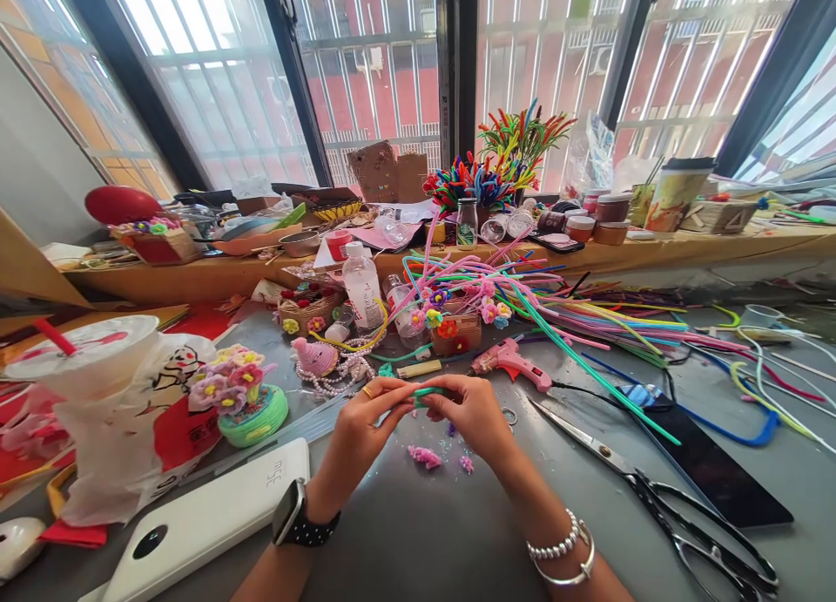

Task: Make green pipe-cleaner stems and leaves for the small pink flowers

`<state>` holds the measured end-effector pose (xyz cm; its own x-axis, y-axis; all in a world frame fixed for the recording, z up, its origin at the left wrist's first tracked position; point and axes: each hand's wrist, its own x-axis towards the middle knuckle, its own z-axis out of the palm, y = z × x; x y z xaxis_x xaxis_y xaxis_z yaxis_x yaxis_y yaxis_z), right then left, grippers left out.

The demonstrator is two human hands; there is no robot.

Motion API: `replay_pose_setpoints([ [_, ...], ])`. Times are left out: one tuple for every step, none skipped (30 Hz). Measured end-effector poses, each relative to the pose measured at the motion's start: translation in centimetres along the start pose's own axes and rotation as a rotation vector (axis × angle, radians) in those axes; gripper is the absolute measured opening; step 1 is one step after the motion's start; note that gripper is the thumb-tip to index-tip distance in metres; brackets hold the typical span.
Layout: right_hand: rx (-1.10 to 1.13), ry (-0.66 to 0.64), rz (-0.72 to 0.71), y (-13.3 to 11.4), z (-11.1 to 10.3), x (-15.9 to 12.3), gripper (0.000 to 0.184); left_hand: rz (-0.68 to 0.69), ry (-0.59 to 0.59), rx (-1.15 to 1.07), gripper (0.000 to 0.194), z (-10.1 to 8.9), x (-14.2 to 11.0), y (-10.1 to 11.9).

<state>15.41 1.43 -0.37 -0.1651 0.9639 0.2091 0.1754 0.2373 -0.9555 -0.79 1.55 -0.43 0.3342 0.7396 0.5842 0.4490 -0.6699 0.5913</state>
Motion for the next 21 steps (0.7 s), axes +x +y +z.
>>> replay_pose_setpoints([
  [0.013, 0.006, 0.002, 0.0, -0.1, 0.0, 0.021, 0.064, -0.006, 0.066, 0.027, 0.0, 0.0, -0.1],
  [0.021, 0.011, 0.005, 0.0, -0.2, 0.1, 0.022, 0.113, -0.018, 0.131, 0.031, -0.1, -0.1, -0.1],
  [0.025, 0.017, 0.011, 0.0, -0.3, 0.1, 0.022, 0.147, -0.035, 0.194, 0.035, -0.2, -0.2, -0.1],
  [0.029, 0.023, 0.017, 0.0, -0.4, 0.2, 0.022, 0.171, -0.054, 0.254, 0.037, -0.2, -0.2, -0.1],
  [0.035, 0.029, 0.025, -0.1, -0.5, 0.2, 0.022, 0.189, -0.073, 0.308, 0.038, -0.3, -0.3, -0.1],
  [0.041, 0.033, 0.034, -0.2, -0.5, 0.2, 0.022, 0.206, -0.087, 0.352, 0.038, -0.4, -0.4, -0.1],
  [0.047, 0.036, 0.042, -0.2, -0.5, 0.2, 0.023, 0.222, -0.093, 0.387, 0.037, -0.5, -0.5, -0.1],
  [0.054, 0.042, 0.051, -0.2, -0.6, 0.2, 0.024, 0.24, -0.095, 0.412, 0.035, -0.6, -0.5, -0.1],
  [0.058, 0.046, 0.057, -0.2, -0.6, 0.2, 0.025, 0.258, -0.092, 0.431, 0.034, -0.7, -0.6, 0.0],
  [0.058, 0.046, 0.061, -0.2, -0.6, 0.2, 0.026, 0.274, -0.087, 0.448, 0.032, -0.7, -0.6, 0.0],
  [0.055, 0.044, 0.064, -0.1, -0.6, 0.2, 0.026, 0.29, -0.08, 0.463, 0.03, -0.8, -0.6, 0.0],
  [0.05, 0.039, 0.065, 0.0, -0.6, 0.2, 0.026, 0.304, -0.071, 0.477, 0.028, -0.8, -0.6, 0.0],
  [0.042, 0.032, 0.065, 0.1, -0.6, 0.2, 0.026, 0.318, -0.063, 0.486, 0.027, -0.9, -0.6, 0.0],
  [0.031, 0.022, 0.066, 0.2, -0.6, 0.2, 0.027, 0.332, -0.054, 0.49, 0.026, -0.9, -0.6, 0.1],
  [0.017, 0.014, 0.065, 0.3, -0.6, 0.2, 0.027, 0.345, -0.046, 0.488, 0.026, -1.0, -0.5, 0.1],
  [0.004, 0.003, 0.064, 0.3, -0.6, 0.2, 0.028, 0.357, -0.042, 0.484, 0.026, -1.0, -0.5, 0.2],
  [-0.007, -0.008, 0.059, 0.4, -0.6, 0.2, 0.028, 0.368, -0.042, 0.484, 0.027, -1.1, -0.4, 0.2],
  [-0.016, -0.019, 0.051, 0.4, -0.6, 0.2, 0.028, 0.374, -0.043, 0.488, 0.028, -1.1, -0.4, 0.3],
  [-0.023, -0.028, 0.043, 0.4, -0.6, 0.2, 0.029, 0.376, -0.04, 0.494, 0.029, -1.2, -0.3, 0.4],
  [-0.028, -0.035, 0.035, 0.4, -0.6, 0.2, 0.029, 0.372, -0.033, 0.5, 0.029, -1.2, -0.2, 0.5],
  [-0.035, -0.038, 0.027, 0.4, -0.6, 0.2, 0.029, 0.367, -0.018, 0.501, 0.028, -1.2, -0.1, 0.6],
])
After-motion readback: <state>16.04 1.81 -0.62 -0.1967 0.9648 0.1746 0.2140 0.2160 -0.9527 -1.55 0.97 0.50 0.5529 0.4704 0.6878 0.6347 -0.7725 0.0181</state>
